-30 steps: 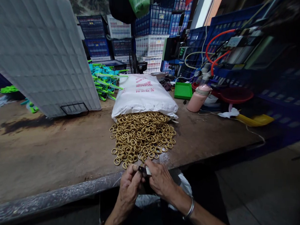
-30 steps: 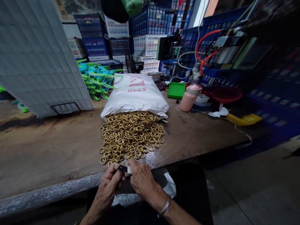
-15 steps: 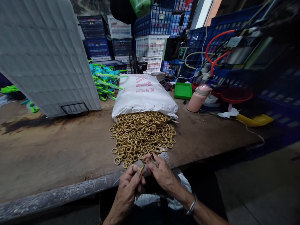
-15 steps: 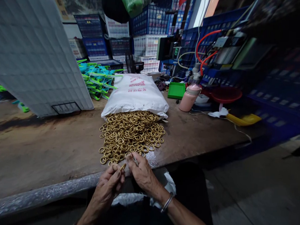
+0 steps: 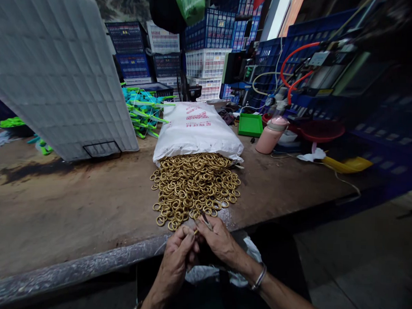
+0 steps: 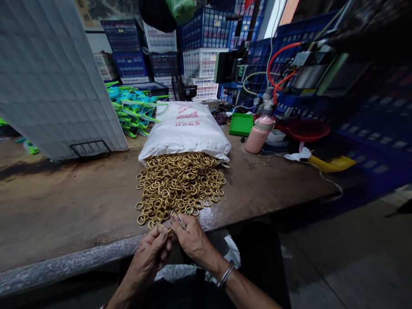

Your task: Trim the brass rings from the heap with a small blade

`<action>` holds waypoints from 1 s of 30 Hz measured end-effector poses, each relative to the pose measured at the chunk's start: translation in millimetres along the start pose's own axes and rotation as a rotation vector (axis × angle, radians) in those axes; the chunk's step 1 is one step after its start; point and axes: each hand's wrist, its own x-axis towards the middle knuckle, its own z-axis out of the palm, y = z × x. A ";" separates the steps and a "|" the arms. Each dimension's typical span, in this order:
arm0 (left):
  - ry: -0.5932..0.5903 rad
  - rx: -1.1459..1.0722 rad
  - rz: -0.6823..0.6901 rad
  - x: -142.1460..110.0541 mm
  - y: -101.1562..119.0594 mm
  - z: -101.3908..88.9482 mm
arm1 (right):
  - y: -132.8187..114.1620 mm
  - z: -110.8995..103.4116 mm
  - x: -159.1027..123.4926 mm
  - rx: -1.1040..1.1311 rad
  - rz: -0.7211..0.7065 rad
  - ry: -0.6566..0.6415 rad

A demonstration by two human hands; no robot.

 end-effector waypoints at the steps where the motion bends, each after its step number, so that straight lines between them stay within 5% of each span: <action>1: -0.002 -0.016 -0.004 0.0 -0.2 -0.1 | 0.2 0.2 -0.1 0.006 0.001 0.001; 30: 0.009 -0.102 0.000 10.2 -6.0 -14.4 | 11.7 6.8 13.8 0.017 0.065 -0.077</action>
